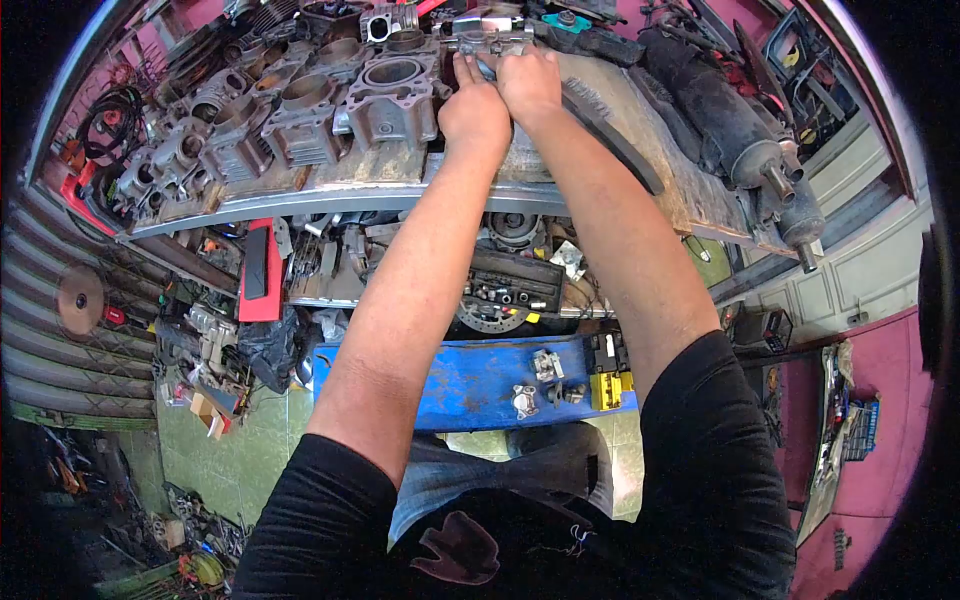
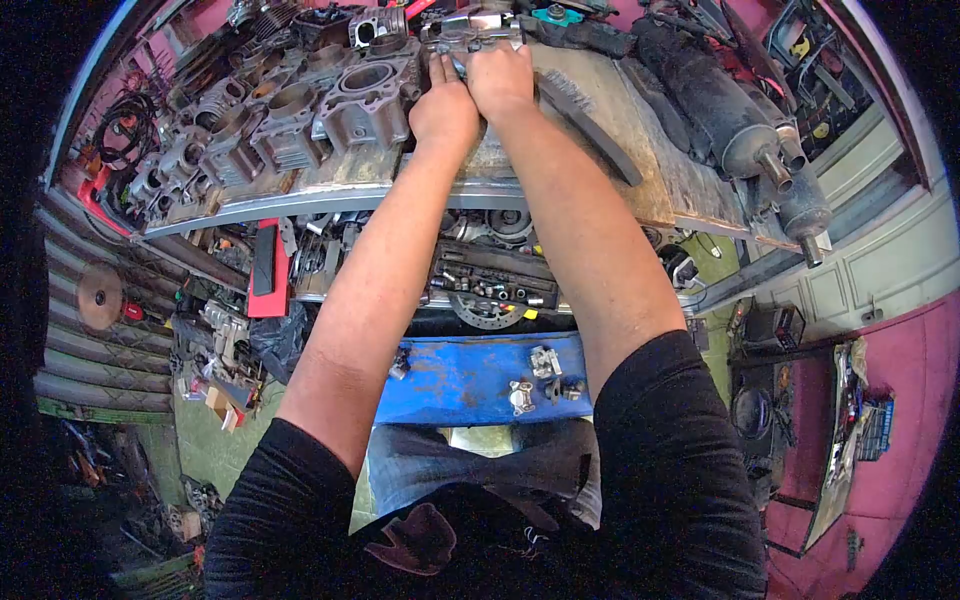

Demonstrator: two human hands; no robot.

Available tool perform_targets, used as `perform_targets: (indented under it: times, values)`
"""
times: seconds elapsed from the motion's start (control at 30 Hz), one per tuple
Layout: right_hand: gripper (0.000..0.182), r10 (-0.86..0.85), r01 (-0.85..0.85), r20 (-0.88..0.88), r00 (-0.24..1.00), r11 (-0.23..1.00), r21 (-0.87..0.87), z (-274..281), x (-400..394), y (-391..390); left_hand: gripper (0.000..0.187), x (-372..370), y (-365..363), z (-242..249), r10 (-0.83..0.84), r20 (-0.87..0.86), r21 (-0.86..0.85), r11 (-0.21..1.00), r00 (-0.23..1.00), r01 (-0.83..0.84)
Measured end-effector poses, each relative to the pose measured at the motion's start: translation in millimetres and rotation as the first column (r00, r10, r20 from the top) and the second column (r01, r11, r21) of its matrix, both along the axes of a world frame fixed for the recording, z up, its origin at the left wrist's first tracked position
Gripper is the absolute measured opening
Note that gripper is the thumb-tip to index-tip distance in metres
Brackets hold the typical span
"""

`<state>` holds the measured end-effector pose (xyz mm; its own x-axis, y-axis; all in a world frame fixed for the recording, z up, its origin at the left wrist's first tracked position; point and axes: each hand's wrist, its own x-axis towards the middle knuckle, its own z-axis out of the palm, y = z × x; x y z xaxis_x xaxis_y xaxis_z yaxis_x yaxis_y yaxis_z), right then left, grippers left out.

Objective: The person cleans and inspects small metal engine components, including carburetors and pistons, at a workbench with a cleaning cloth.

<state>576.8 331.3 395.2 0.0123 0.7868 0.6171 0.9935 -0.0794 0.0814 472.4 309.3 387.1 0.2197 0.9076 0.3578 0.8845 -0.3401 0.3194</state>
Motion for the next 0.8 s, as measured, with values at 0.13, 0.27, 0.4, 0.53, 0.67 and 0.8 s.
perform_targets:
  times: [0.13,0.27,0.4,0.53,0.67,0.8]
  values:
    - [0.031,-0.037,0.053,0.065,0.997,0.964,-0.261,32,-2,-3,0.058,-8,-29,-5,-0.04,0.033,0.15,0.988,0.999,0.035]
    - [0.061,-0.069,0.121,0.155,0.986,0.924,-0.362,39,-4,-33,0.041,-53,-133,-10,-0.275,0.21,0.134,0.959,0.938,0.251]
    - [0.045,0.02,-0.017,-0.024,1.0,0.995,0.095,5,-29,-114,0.032,-136,-222,-100,-0.46,0.416,0.098,0.88,0.784,0.465]
    - [0.035,0.189,-0.106,-0.271,0.944,0.95,0.294,-77,-87,-214,0.034,-247,-296,-260,-0.154,0.331,-0.518,0.795,0.931,0.316]
    - [0.029,0.104,-0.069,-0.455,0.885,0.993,0.094,-219,-159,-318,0.039,-367,-345,-361,-0.04,0.22,-0.736,0.649,0.975,0.192]
    - [0.033,-0.124,-0.179,-0.753,0.646,0.935,-0.307,-367,-235,-376,0.04,-421,-342,-388,-0.041,0.112,-0.846,0.52,0.993,0.116]
